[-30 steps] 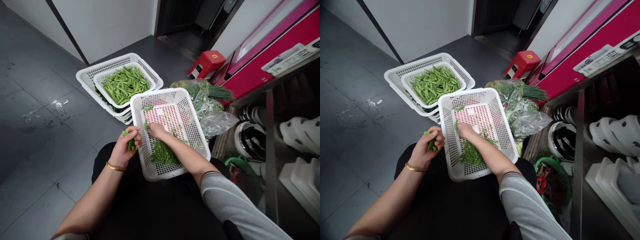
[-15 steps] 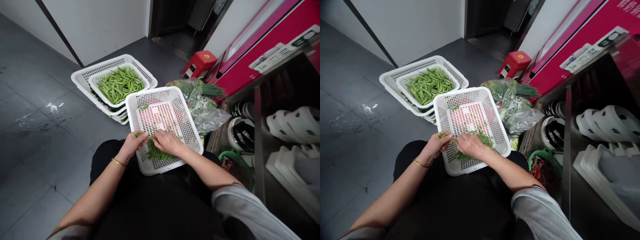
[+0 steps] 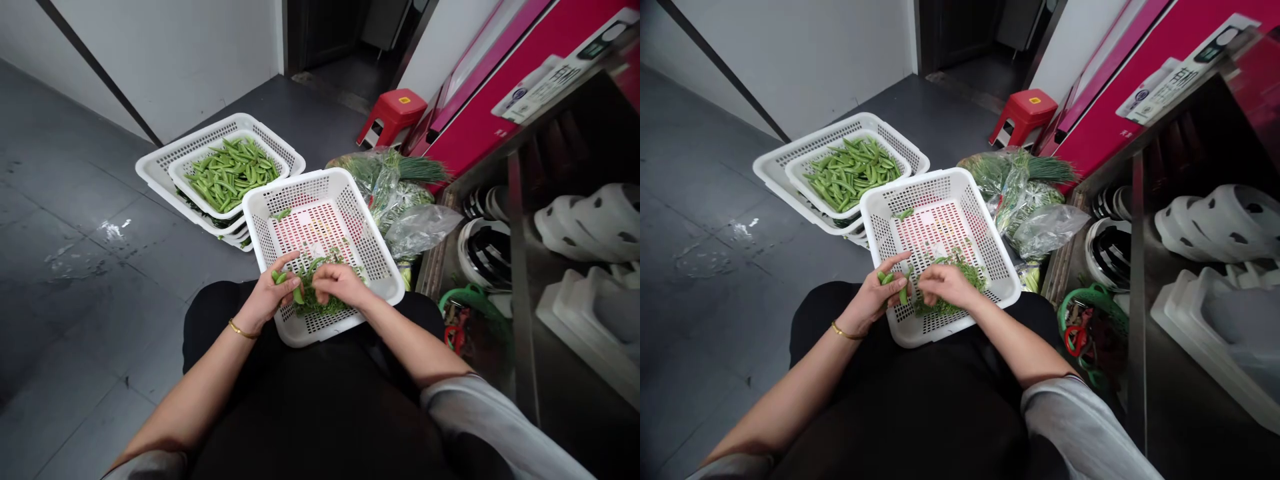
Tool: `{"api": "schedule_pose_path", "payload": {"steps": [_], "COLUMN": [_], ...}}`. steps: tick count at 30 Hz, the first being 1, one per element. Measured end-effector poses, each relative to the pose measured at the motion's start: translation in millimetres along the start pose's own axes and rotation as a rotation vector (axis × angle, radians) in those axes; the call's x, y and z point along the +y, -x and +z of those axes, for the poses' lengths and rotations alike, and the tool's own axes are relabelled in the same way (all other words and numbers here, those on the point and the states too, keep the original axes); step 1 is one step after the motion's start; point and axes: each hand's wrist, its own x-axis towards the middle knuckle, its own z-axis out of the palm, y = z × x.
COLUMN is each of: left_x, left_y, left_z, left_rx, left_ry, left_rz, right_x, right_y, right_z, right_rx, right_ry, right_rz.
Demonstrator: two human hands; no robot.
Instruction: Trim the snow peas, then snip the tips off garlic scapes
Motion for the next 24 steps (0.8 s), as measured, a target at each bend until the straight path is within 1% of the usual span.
{"api": "schedule_pose_path", "payload": {"steps": [2,3,4,5,6,7,9,10,12,13,15,17,18,19,21,22,23,24], "left_x": [2,3,4,5,6,6,7,7,9,10,12,13,14,14,16,18,20,23], "left_y": [2,3,3,4,5,5,5,5,5,5,7,10,11,13,16,17,18,17], "left_z": [-2.8,-4.0,-5.0,-5.8,-6.4,-6.8,-7.4,-7.6,-7.9,-7.8,-6.8,-4.9,-3.7,-2.7,-1.8,-2.4,-4.1,-6.9], "left_rx": [-0.063,-0.087,-0.105,-0.120,-0.132,-0.140,-0.156,-0.163,-0.176,-0.182,-0.198,-0.193,-0.179,-0.151,-0.045,0.032,0.122,0.218], "left_ry": [0.010,0.014,0.018,0.021,0.023,0.024,0.008,-0.023,-0.178,-0.306,-0.601,-0.817,-0.866,-0.881,-0.836,-0.786,-0.713,-0.611], "left_rz": [-0.030,-0.046,-0.059,-0.072,-0.083,-0.091,-0.105,-0.112,-0.102,-0.064,0.078,0.262,0.341,0.397,0.458,0.464,0.457,0.447], "right_x": [-6,-11,-15,-20,-24,-28,-33,-34,-34,-33,-32,-31,-29,-26,-17,-10,-4,1], "right_y": [-1,0,0,1,2,4,5,5,4,4,3,1,-1,-3,-9,-12,-16,-19], "right_z": [-20,-29,-35,-38,-37,-33,-18,-10,3,6,8,6,5,4,-2,-6,-12,-19], "right_rx": [0.192,0.273,0.329,0.353,0.342,0.295,0.144,0.059,-0.092,-0.145,-0.212,-0.231,-0.226,-0.219,-0.209,-0.204,-0.195,-0.190], "right_ry": [0.021,0.069,0.158,0.290,0.459,0.648,1.014,1.158,1.325,1.339,1.231,0.970,0.803,0.629,0.337,0.252,0.217,0.229], "right_rz": [-0.075,-0.113,-0.154,-0.201,-0.254,-0.313,-0.427,-0.463,-0.487,-0.487,-0.485,-0.428,-0.360,-0.272,-0.092,-0.027,0.018,0.057]}}
